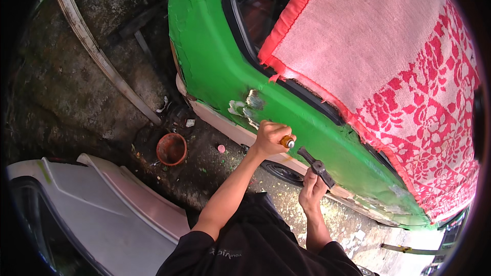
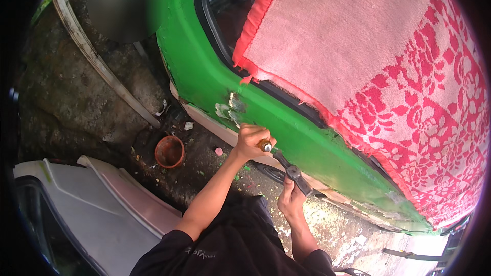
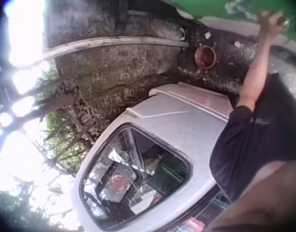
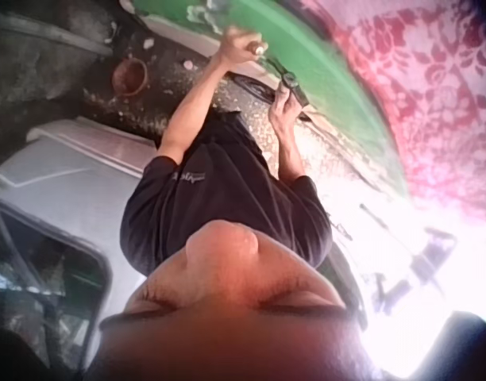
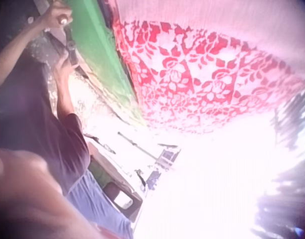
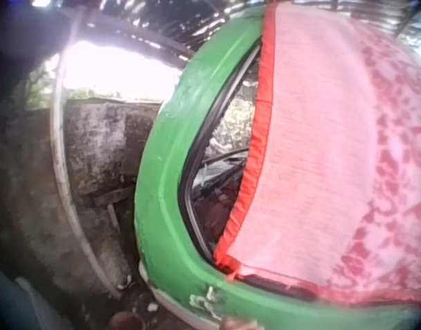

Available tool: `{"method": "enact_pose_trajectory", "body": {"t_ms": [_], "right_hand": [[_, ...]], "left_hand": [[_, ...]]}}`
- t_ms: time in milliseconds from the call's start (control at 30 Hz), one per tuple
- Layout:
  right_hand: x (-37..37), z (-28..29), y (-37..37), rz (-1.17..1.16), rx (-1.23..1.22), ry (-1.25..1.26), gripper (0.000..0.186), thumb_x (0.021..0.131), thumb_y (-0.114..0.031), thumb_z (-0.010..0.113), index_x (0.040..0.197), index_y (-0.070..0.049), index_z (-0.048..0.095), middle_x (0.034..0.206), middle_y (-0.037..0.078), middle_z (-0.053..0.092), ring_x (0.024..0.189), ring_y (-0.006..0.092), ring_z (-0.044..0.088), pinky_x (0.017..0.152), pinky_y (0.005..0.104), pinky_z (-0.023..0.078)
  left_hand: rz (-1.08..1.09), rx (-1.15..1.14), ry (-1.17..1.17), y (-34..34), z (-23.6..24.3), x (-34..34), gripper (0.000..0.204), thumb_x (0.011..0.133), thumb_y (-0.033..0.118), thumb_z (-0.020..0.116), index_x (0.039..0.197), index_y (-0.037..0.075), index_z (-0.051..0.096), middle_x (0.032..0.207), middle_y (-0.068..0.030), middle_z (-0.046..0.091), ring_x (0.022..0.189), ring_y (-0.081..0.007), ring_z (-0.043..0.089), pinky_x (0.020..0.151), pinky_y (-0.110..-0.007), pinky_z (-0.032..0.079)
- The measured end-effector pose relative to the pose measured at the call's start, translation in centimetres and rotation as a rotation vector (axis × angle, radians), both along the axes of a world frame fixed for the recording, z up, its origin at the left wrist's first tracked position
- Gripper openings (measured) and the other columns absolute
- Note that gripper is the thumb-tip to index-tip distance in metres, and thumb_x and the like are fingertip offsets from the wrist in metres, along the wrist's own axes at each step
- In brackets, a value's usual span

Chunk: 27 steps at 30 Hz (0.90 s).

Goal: The person uses a chisel and hammer to work on a dent on the side of a green car. They repeatedly tap the chisel into the damaged area to push out the dent. A red patterned cloth covers the car's roof and window area.

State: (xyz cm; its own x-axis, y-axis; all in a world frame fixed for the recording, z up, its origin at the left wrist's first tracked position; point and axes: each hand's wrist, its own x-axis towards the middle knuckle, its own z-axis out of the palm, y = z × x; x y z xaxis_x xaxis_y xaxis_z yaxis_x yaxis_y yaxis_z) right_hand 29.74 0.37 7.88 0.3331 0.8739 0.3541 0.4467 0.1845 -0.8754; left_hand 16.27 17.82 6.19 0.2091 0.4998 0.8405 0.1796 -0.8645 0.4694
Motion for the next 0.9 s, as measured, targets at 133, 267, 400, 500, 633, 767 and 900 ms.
{"method": "enact_pose_trajectory", "body": {"t_ms": [133, 267, 400, 500, 633, 767, 900], "right_hand": [[-0.6, 1.5, 0.9, -0.033, 0.017, -0.045, 0.031, 0.105, -0.023, 0.048, 0.088, 0.002, 0.055, 0.067, 0.014, 0.05, 0.06, 0.0313, 0.047, 0.062, 0.0431, 0.04], [0.6, 2.7, 0.8, -0.055, -0.056, -0.018, 0.035, 0.107, -0.025, 0.045, 0.085, 0.002, 0.052, 0.064, 0.008, 0.047, 0.061, 0.0242, 0.047, 0.06, 0.0389, 0.039], [0.2, 2.1, 1.1, -0.04, 0.167, 0.053, 0.039, 0.108, -0.031, 0.042, 0.082, -0.003, 0.046, 0.064, 0.001, 0.043, 0.054, 0.0125, 0.04, 0.048, 0.0304, 0.031], [0.6, 3.3, 2.6, -0.004, -0.118, -0.194, 0.035, 0.107, -0.026, 0.046, 0.081, -0.003, 0.049, 0.062, 0.003, 0.043, 0.055, 0.015, 0.043, 0.051, 0.0337, 0.034], [0.2, 3.4, 0.9, 0.012, 0.252, 0.258, 0.048, 0.108, -0.041, 0.038, 0.08, -0.003, 0.045, 0.062, -0.001, 0.043, 0.052, 0.006, 0.038, 0.044, 0.0231, 0.027], [1.0, 1.1, 2.8, -0.041, 0.016, -0.31, 0.04, 0.108, -0.032, 0.045, 0.085, 0.0, 0.05, 0.059, 0.006, 0.04, 0.053, 0.0132, 0.042, 0.051, 0.0336, 0.033], [0.7, 2.9, 1.3, 0.015, 0.178, 0.317, 0.044, 0.108, -0.034, 0.044, 0.081, -0.001, 0.048, 0.06, 0.004, 0.039, 0.051, 0.0137, 0.04, 0.049, 0.0334, 0.03]], "left_hand": [[-0.024, 0.027, 0.017, -0.1, 0.9, 0.5, 0.027, 0.065, 0.007, 0.076, 0.06, 0.008, 0.05, 0.055, -0.0054, 0.052, 0.047, -0.0247, 0.053, 0.044, -0.039, 0.038], [0.022, 0.02, 0.0, 0.0, 0.6, 0.4, 0.028, 0.064, 0.007, 0.076, 0.059, 0.008, 0.049, 0.055, -0.0052, 0.052, 0.048, -0.0245, 0.054, 0.045, -0.039, 0.037], [-0.006, 0.013, -0.027, 0.1, 0.8, 0.8, 0.03, 0.064, 0.004, 0.074, 0.057, 0.008, 0.045, 0.053, -0.0053, 0.048, 0.045, -0.0245, 0.05, 0.043, -0.038, 0.035], [0.01, 0.034, -0.061, 0.4, 0.7, 0.9, 0.031, 0.064, -0.001, 0.07, 0.056, 0.007, 0.042, 0.05, -0.0047, 0.045, 0.041, -0.0234, 0.046, 0.042, -0.036, 0.034], [0.015, 0.029, -0.041, 0.3, 1.1, 0.7, 0.031, 0.064, 0.001, 0.073, 0.057, 0.007, 0.043, 0.051, -0.005, 0.047, 0.043, -0.0236, 0.048, 0.043, -0.037, 0.034], [0.036, 0.01, -0.053, 0.7, 0.6, 1.3, 0.031, 0.064, 0.002, 0.073, 0.057, 0.008, 0.043, 0.052, -0.0052, 0.047, 0.044, -0.0234, 0.048, 0.043, -0.037, 0.035], [0.043, 0.034, -0.047, 0.6, 0.7, 0.9, 0.032, 0.064, 0.0, 0.072, 0.057, 0.007, 0.042, 0.052, -0.005, 0.047, 0.044, -0.0223, 0.047, 0.043, -0.036, 0.035]]}}
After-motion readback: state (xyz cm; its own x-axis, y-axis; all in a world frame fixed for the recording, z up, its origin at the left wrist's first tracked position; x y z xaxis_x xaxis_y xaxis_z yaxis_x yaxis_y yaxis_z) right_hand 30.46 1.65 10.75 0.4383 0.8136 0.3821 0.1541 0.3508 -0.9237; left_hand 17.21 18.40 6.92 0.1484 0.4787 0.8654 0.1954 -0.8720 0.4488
